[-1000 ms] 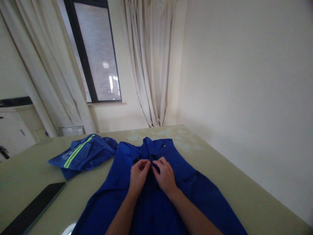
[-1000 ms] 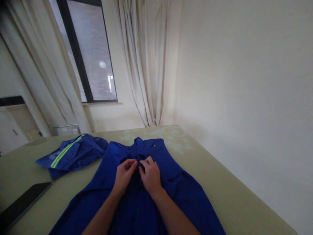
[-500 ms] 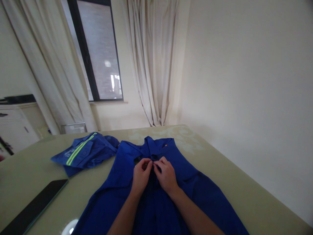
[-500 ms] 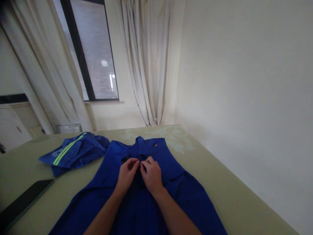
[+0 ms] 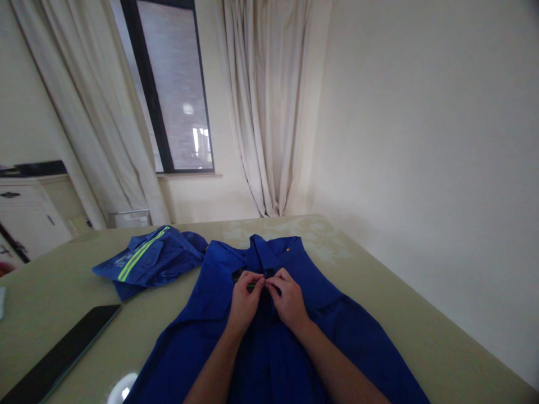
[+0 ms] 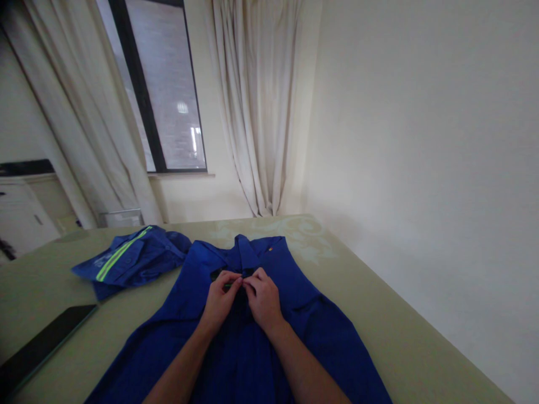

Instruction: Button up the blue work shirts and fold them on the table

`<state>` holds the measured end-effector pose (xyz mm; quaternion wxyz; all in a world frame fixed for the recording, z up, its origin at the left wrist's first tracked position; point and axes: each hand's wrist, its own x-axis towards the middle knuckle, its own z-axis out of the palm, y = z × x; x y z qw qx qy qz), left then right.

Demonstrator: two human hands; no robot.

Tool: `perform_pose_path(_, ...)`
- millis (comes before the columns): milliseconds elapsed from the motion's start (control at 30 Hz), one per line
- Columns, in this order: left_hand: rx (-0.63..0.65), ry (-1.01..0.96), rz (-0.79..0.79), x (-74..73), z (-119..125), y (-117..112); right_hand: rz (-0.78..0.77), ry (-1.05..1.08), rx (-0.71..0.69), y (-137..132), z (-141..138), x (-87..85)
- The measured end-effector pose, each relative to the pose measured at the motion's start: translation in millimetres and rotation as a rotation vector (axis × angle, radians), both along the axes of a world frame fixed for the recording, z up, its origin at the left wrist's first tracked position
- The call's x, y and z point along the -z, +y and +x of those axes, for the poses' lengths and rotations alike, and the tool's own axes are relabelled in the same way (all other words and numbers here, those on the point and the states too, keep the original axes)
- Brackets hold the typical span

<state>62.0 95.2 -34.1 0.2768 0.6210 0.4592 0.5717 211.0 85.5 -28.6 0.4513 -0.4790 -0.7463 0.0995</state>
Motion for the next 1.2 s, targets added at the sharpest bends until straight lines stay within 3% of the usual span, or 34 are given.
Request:
perform_pose_path(133, 0.022, -0.009, 0.016, -2.1, 0.8, -1.0, 0.000, 0.002, 0.033, -1.2, -0.6, 0.5)
perform_pose_path(333, 0.087, -0.034, 0.014, -1.2, 3.2, 1.9, -0.011, -0.092, 0.187, -2.0, -1.8, 2.4)
perform_pose_path(700, -0.008, 0.058, 0.101, -7.1, 12.6, -6.6, 0.006, -0.178, 0.279, -0.9, -1.4, 4.7)
perform_pose_path(967, -0.049, 0.193, 0.149, -6.2, 14.9, -10.7, -0.016, 0.016, 0.100, -0.1, 0.7, 0.2)
perform_pose_path(1200, -0.094, 0.141, 0.181, -7.8, 20.8, -13.4, 0.026, 0.044, 0.112, -3.0, -1.5, -1.2)
